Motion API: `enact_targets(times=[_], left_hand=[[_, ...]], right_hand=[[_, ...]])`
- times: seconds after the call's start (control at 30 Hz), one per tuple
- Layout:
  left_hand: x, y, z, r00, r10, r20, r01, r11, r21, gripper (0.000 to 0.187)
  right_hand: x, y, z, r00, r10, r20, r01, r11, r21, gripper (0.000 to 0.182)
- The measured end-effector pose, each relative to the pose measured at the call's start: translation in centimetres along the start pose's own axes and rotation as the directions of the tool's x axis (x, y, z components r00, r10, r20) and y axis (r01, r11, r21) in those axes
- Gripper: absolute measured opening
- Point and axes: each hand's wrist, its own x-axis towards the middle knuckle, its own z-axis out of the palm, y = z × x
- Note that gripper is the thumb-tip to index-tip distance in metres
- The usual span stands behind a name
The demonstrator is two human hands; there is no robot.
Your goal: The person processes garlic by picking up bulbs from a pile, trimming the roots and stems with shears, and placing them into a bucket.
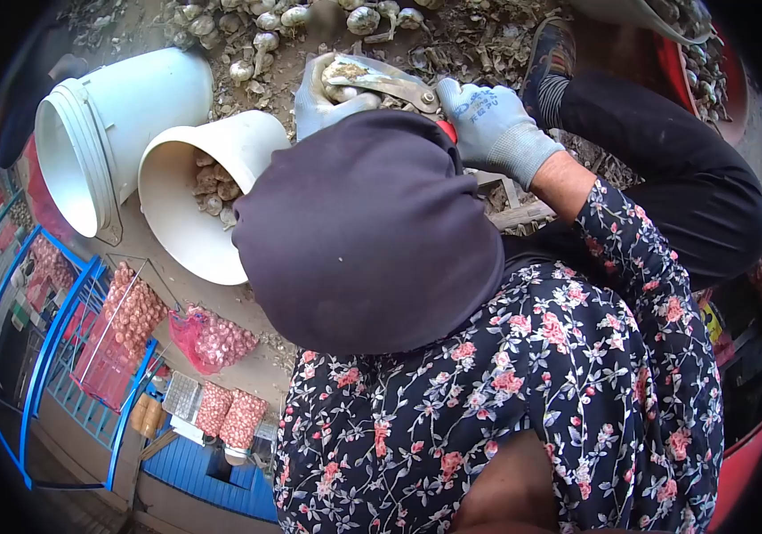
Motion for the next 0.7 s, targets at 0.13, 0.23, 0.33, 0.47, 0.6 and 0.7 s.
enact_targets(times=[0.13, 0.23, 0.33, 0.47, 0.6, 0.7], left_hand=[[-0.1, -2.1, -0.7, 0.997, -0.01, -0.079, 0.013, 0.999, 0.049, 0.049], [-0.7, -1.8, -0.4, 0.993, 0.002, -0.118, 0.008, 0.996, 0.083, 0.048], [-1.4, -1.6, 0.4, 0.987, 0.029, -0.16, -0.006, 0.99, 0.144, 0.046], [-2.6, -1.5, 1.7, 0.971, 0.077, -0.226, -0.029, 0.977, 0.212, 0.044], [-3.0, -2.2, 2.2, 0.952, 0.105, -0.286, -0.022, 0.96, 0.278, 0.042], [-3.6, -2.3, 2.7, 0.937, 0.124, -0.326, -0.012, 0.945, 0.327, 0.04]], right_hand=[[-0.4, 0.2, 1.1, 0.998, -0.046, -0.051, 0.048, 0.998, 0.05, 0.044], [-0.2, -0.1, 1.4, 0.998, -0.048, 0.028, 0.046, 0.998, 0.048, 0.043], [0.0, 2.0, 2.3, 0.993, 0.025, -0.114, -0.008, 0.988, 0.153, 0.031], [1.2, 2.5, 1.7, 0.979, 0.151, -0.134, -0.103, 0.944, 0.313, 0.034], [6.1, 3.7, 3.1, 0.941, 0.309, -0.139, -0.185, 0.812, 0.553, 0.039], [8.0, 4.7, 3.6, 0.92, 0.387, -0.056, -0.222, 0.635, 0.74, 0.041]])
